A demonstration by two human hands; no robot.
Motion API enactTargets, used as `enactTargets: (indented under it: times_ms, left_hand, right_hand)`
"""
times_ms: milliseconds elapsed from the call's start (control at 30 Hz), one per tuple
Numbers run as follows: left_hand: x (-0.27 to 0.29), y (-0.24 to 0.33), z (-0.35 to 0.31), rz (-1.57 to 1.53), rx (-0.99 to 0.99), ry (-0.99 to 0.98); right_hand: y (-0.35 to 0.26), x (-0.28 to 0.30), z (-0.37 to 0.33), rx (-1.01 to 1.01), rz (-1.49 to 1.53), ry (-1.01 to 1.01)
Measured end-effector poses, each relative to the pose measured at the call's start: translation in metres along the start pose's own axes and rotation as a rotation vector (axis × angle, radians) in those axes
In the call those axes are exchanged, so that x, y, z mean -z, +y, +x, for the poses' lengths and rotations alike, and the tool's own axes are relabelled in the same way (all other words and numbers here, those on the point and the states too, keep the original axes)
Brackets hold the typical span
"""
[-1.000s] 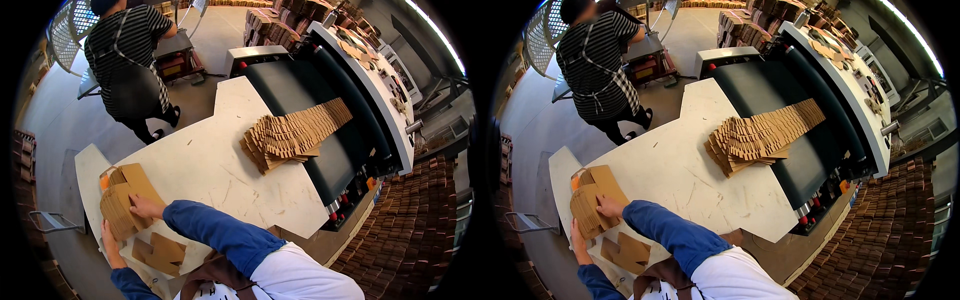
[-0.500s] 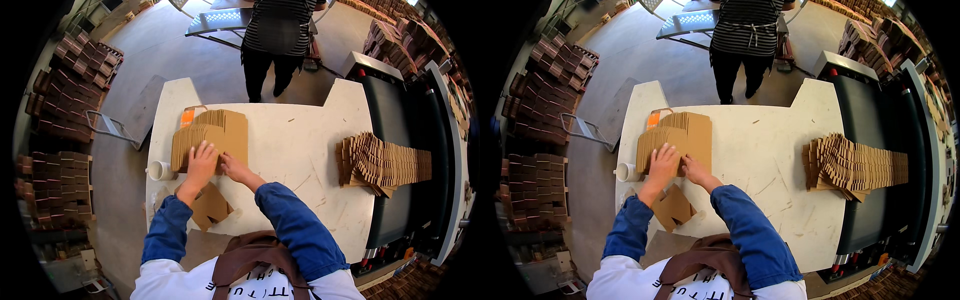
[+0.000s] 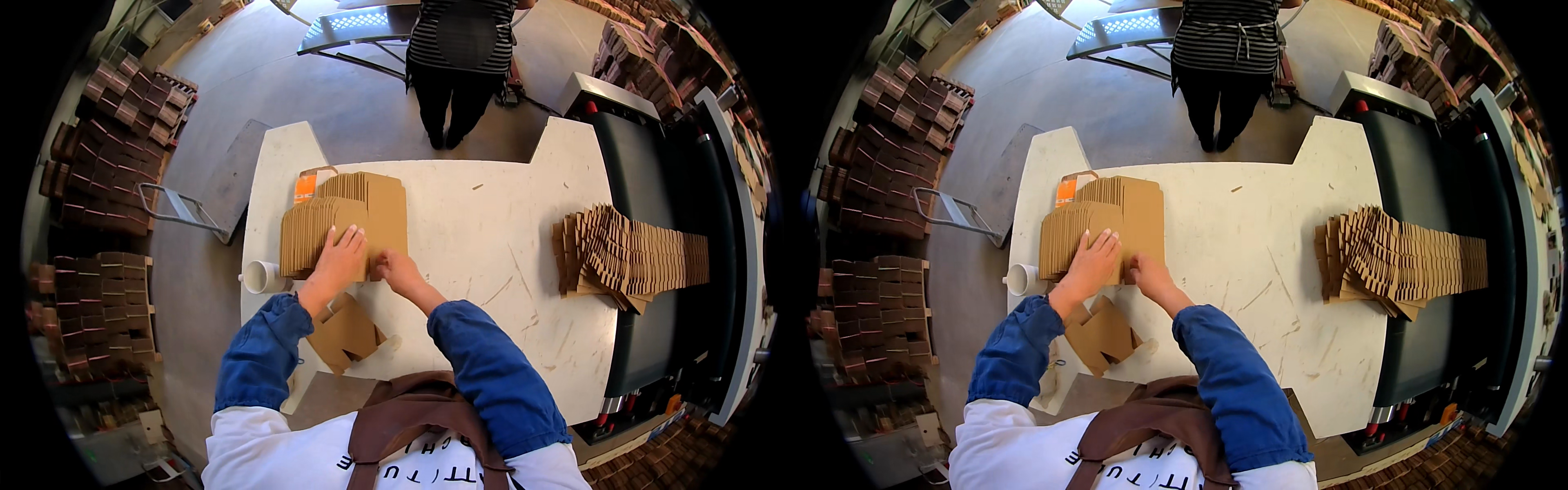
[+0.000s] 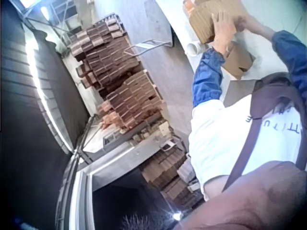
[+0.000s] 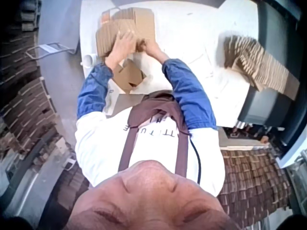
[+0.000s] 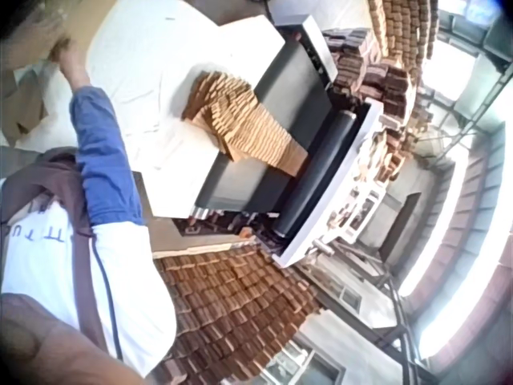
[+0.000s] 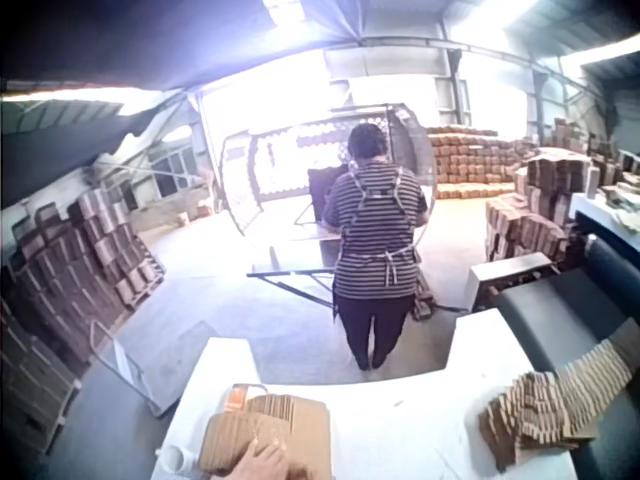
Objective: The person folds flat cardboard pieces into box shapes by hand and stacks them on a table. A coworker assists by organizing the finished stacks and moving them onto a conveyor belt. The person occasionally picks up dropped pieces from the floor to continue the assembly process.
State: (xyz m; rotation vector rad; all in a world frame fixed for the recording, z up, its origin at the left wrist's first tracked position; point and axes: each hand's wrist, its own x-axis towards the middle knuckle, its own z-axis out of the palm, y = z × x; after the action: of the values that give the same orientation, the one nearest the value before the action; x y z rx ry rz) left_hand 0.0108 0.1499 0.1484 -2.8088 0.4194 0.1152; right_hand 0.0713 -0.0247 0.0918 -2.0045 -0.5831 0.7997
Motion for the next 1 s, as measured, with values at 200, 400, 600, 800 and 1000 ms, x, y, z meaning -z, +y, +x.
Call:
enactTargets:
  times_ms: [200,400,600,800,1000]
  left_hand:
    - [0.016,0.037,0.001,-0.203,-0.041,-0.083]
    - [0.031,0.109,0.036,-0.570,-0.072,-0.055]
    - [0.089,0.213,0.108,-0.967,-0.241,-0.070]
    - [0.134,0.309,0.175,-1.183,-0.268,-0.040]
    - [0.070,0.345,0.260,-1.579,0.357,-0.049]
  right_hand:
    - [0.040,0.036,-0.060,-0.120,0.523,0.207]
    - [0.111,0.174,-0.196,-0.389,0.806,0.572]
    - [0.178,0.280,-0.314,-0.232,1.275,0.957]
    - [0.186,0.319,-0.355,-0.047,1.552,0.912]
    - [0.319,0.378,-0.370,-0.235,1.519,1.251]
